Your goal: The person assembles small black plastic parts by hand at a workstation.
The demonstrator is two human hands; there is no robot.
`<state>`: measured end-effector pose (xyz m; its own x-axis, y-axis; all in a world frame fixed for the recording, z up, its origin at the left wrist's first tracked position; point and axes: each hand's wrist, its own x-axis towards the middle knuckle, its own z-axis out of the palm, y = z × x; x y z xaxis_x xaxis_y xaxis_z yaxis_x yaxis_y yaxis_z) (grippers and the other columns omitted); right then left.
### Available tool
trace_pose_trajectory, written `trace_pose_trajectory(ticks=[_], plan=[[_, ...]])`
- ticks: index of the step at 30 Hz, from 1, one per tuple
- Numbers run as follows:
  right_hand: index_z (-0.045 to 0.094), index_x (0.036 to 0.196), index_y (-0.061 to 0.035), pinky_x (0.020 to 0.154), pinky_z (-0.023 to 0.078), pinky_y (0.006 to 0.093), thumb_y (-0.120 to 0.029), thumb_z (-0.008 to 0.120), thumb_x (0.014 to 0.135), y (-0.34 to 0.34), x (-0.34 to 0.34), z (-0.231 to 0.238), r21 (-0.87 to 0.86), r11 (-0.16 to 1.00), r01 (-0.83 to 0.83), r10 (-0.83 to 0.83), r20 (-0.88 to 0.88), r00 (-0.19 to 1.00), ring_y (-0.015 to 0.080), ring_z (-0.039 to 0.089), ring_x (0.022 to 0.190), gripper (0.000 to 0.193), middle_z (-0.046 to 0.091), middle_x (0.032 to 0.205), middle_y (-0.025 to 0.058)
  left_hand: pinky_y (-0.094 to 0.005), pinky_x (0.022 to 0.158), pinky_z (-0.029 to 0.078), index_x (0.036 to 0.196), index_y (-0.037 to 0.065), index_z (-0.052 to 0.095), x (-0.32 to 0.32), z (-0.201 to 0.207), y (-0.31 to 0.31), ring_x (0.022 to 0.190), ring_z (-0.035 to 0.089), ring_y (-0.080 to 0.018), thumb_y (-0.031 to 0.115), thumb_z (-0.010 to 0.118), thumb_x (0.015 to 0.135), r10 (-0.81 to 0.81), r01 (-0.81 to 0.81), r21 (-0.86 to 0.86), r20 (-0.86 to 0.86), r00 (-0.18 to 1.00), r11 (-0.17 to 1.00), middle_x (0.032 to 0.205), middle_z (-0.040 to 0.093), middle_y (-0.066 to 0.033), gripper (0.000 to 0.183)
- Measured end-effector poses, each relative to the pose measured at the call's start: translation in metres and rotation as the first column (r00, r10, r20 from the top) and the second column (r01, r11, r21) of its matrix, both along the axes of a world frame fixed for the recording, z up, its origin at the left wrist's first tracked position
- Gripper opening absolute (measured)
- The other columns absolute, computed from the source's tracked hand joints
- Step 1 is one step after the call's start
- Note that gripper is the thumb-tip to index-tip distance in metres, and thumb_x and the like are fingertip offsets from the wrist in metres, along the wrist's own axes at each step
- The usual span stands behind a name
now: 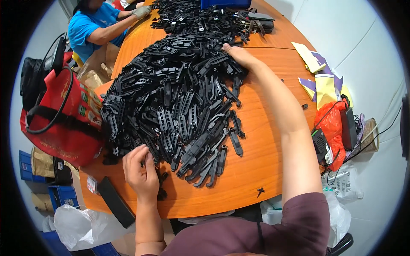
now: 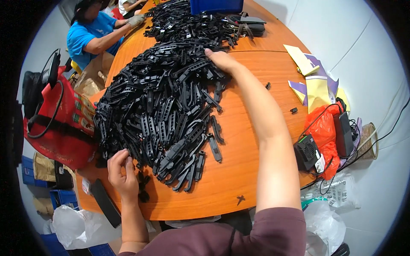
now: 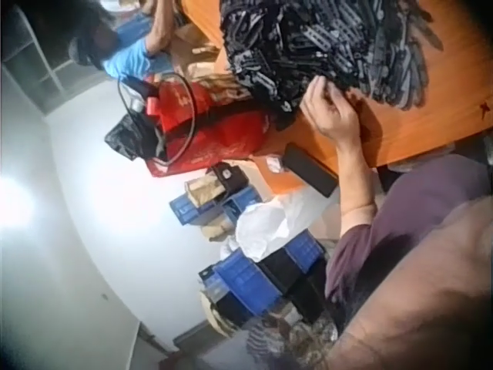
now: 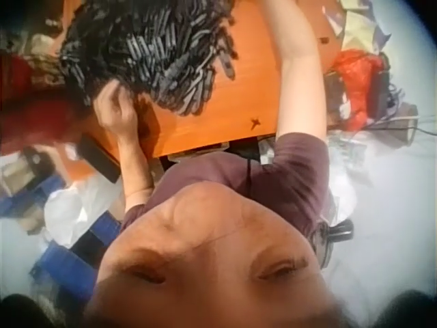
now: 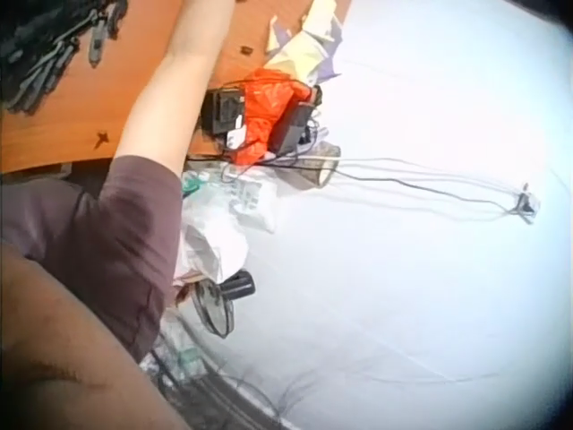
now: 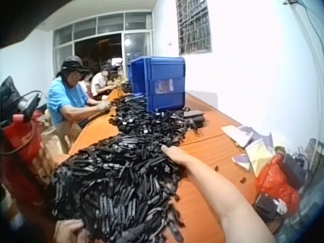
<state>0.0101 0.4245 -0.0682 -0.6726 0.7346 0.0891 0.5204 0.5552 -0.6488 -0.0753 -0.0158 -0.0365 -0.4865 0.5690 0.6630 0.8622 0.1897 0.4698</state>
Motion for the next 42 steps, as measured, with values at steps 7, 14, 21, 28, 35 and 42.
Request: trace_pose_trajectory(ticks=[7,14,21,28,35,42], plan=[[0.060,0.111,-0.0027,0.091,0.040,0.0364,-0.065,0.029,0.090,-0.093,0.051,0.003,-0.384,0.902,-0.199,0.085,-0.295,0.952,0.0258,0.055,0.104,0.073,0.062,0.109,0.0132,-0.0328,0.078,0.046,0.091,0.000,0.062,0.008,0.004,0.005,0.089,0.057,-0.0264,-0.003,0.062,0.077,-0.098,0.099,-0.034,0.027,0.995,0.995,0.096,0.063,-0.0116,0.014],[0.052,0.124,0.0011,0.101,0.034,0.0364,-0.059,0.037,0.090,-0.154,0.107,0.042,-0.408,0.899,-0.156,0.084,-0.188,0.979,0.0267,0.048,0.118,0.071,0.053,0.126,0.0189,-0.0337,0.079,0.046,0.090,0.000,0.062,0.007,0.000,0.006,0.090,0.057,-0.0266,-0.003,0.062,0.077,-0.126,0.128,-0.055,0.041,0.991,0.990,0.096,0.063,-0.0120,0.013],[0.064,0.090,-0.0009,0.058,0.049,0.0266,-0.031,0.059,0.087,-0.076,0.118,0.060,-0.485,0.867,0.116,-0.299,-0.321,0.899,0.0127,0.059,0.067,0.031,0.063,0.078,0.0058,-0.0329,0.078,0.046,0.089,-0.001,0.062,0.011,-0.002,0.005,0.089,0.058,-0.0258,-0.003,0.063,0.077,-0.136,0.137,-0.063,0.030,0.990,0.989,0.095,0.064,-0.0121,0.012],[0.066,0.093,0.0006,0.078,0.049,0.0429,-0.034,0.072,0.072,-0.069,0.049,0.018,0.025,0.986,0.162,-0.162,0.287,0.944,0.0338,0.062,0.095,0.040,0.064,0.102,0.0194,-0.0324,0.076,0.047,0.089,-0.001,0.062,0.013,-0.005,0.009,0.085,0.059,-0.0260,-0.007,0.062,0.076,-0.197,0.194,-0.098,-0.015,0.980,0.976,0.092,0.064,-0.0126,0.014],[0.066,0.088,0.0001,0.072,0.050,0.0451,-0.027,0.066,0.073,-0.089,0.078,0.035,0.269,0.948,0.168,-0.240,0.263,0.934,0.0357,0.064,0.082,0.031,0.067,0.084,0.0179,-0.0306,0.061,0.044,0.083,0.007,0.067,0.043,0.017,0.014,0.070,0.056,-0.0224,-0.002,0.070,0.069,-0.310,0.298,-0.194,-0.037,0.950,0.935,0.077,0.062,-0.0056,0.017],[0.066,0.089,-0.0031,0.050,0.046,0.0240,-0.016,0.068,0.078,-0.201,0.138,0.091,-0.042,0.997,0.069,-0.078,-0.279,0.957,0.0075,0.057,0.056,0.017,0.064,0.070,0.0041,-0.0319,0.058,0.047,0.070,0.011,0.065,0.089,0.006,0.019,0.068,0.055,-0.0215,0.020,0.072,0.067,-0.333,0.240,-0.460,-0.133,0.934,0.855,0.066,0.056,-0.0032,0.012]])
